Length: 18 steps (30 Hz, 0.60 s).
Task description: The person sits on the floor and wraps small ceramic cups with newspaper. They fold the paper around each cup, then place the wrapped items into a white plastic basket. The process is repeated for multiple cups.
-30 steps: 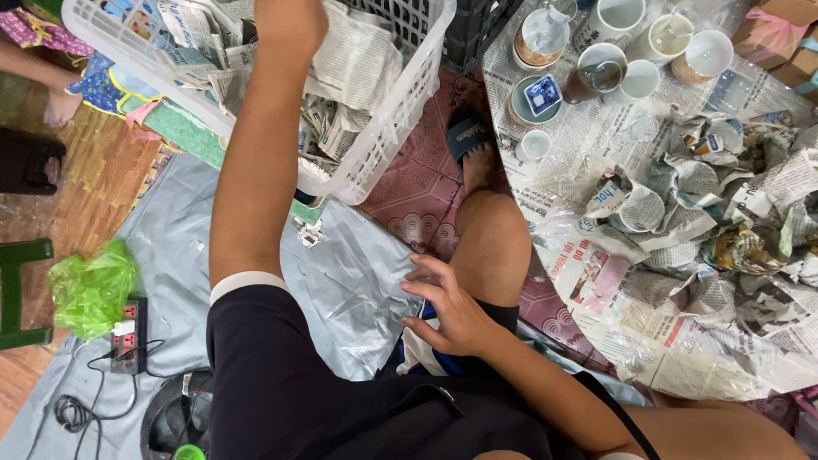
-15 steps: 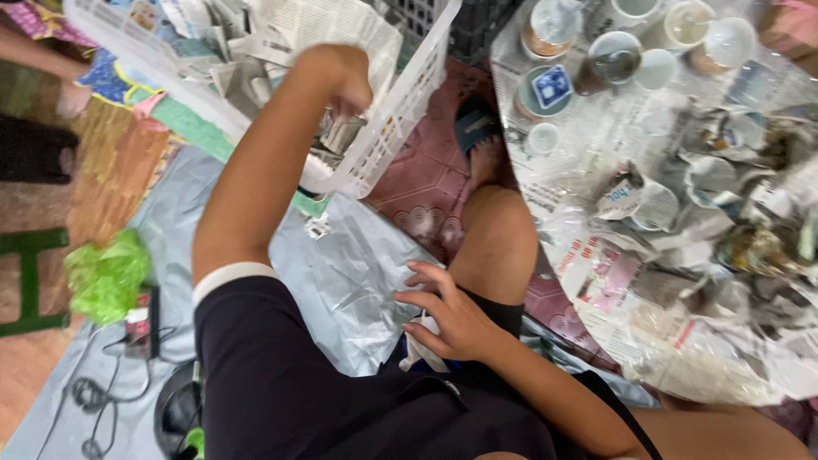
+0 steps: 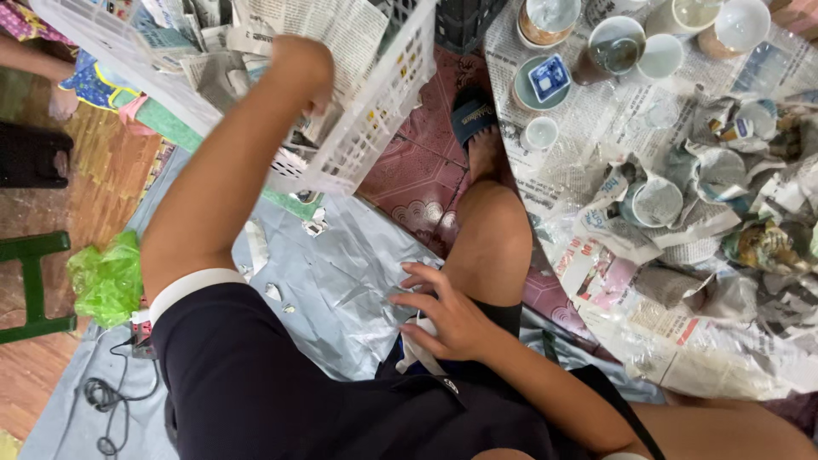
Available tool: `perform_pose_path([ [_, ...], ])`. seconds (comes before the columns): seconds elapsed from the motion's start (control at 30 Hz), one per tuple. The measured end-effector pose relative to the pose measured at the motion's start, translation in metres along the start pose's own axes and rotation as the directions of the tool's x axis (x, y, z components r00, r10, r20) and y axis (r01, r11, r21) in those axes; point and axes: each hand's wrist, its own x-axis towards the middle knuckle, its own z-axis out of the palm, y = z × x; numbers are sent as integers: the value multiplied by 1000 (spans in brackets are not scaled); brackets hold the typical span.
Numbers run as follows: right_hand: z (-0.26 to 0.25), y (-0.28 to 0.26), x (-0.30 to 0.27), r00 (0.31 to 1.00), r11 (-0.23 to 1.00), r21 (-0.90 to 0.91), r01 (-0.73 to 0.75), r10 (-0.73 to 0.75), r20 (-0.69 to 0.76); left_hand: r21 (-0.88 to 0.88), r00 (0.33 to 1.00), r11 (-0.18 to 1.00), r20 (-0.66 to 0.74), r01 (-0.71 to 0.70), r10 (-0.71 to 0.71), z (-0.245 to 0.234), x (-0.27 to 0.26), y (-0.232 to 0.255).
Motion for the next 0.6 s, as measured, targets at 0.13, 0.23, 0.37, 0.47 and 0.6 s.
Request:
perform_pose_path([
  [0.13, -14, -3, -15, 999, 997, -64, 33, -34, -10, -118, 970, 991, -240, -59, 29, -21, -32, -36],
  [0.23, -24, -9, -22, 994, 995, -86, 47, -55, -93, -414, 980, 905, -199, -96, 12, -35, -67, -75],
  [0.37, -28, -24, -35, 994, 993, -113, 46, -56, -94, -592, 898, 765, -438, -254, -40, -27, -96, -108],
  [0.47, -27, -33, -42, 990, 978, -186, 94, -113, -90, -153, 330, 886, -944, -437, 0, -18, -101, -110],
  [0.6, -27, -44, -51, 993, 982, -174, 66, -82, -83, -314, 267, 827, -941, -466, -207, -17, -111, -104],
])
